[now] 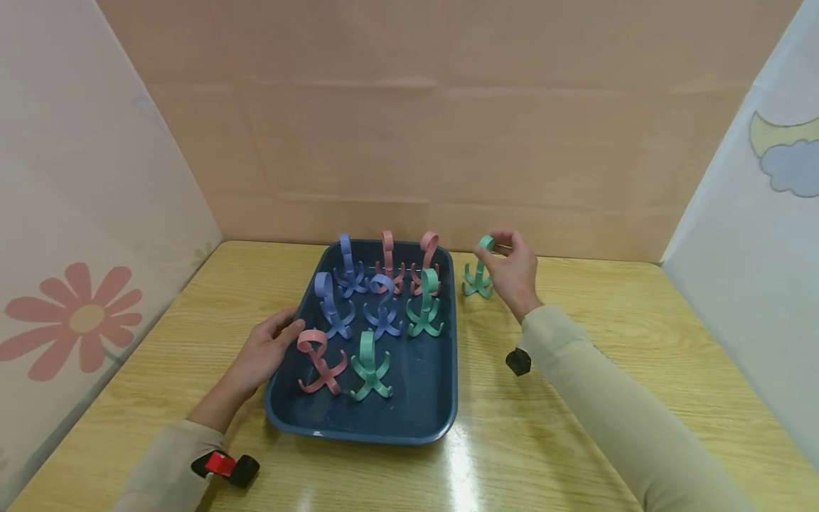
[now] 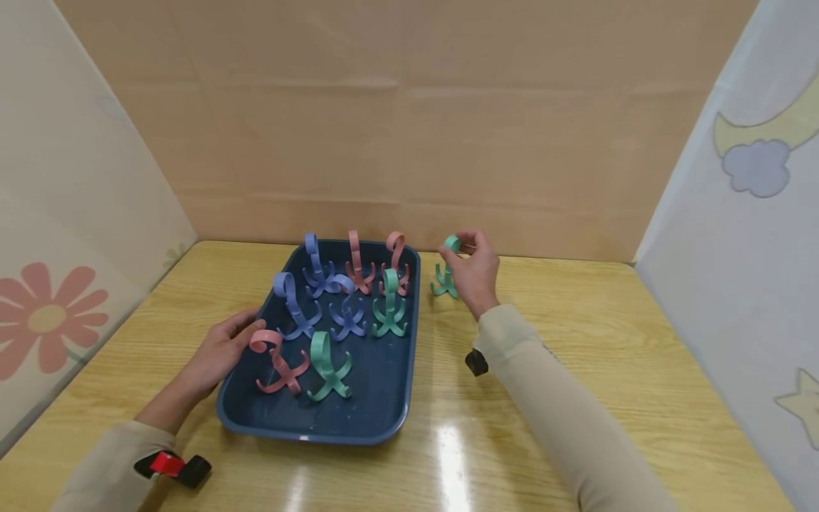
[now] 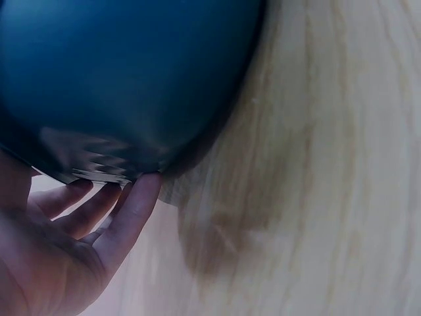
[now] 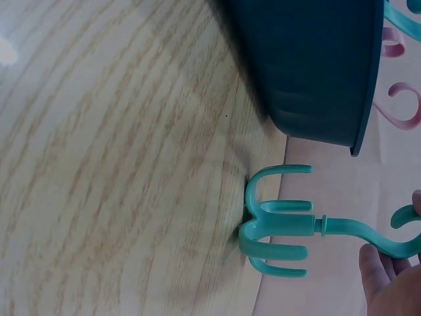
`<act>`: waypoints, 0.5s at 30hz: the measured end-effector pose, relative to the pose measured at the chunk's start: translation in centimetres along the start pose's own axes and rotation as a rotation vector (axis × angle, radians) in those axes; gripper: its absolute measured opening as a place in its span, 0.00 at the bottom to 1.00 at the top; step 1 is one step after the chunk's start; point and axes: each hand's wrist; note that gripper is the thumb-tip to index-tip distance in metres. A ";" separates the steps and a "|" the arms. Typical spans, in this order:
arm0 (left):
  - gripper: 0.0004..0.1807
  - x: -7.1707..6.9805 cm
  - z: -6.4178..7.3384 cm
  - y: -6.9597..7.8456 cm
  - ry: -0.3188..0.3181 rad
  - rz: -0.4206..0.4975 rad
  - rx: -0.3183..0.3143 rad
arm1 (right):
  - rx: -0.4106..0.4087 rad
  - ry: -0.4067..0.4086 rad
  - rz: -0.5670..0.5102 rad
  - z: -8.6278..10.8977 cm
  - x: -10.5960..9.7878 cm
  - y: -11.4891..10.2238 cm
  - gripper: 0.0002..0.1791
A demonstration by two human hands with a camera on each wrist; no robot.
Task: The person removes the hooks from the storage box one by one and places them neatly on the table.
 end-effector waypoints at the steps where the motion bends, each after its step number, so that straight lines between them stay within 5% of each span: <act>1: 0.31 0.0 0.0 0.0 -0.002 0.001 0.003 | -0.002 -0.001 -0.003 0.0 0.0 0.1 0.24; 15: 0.30 -0.1 -0.1 -0.1 -0.012 0.000 -0.007 | 0.052 0.000 -0.028 -0.1 -0.3 0.2 0.26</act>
Point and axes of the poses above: each hand's wrist, its own z-axis away from the middle knuckle, its own x-axis out of the palm, y = z × x
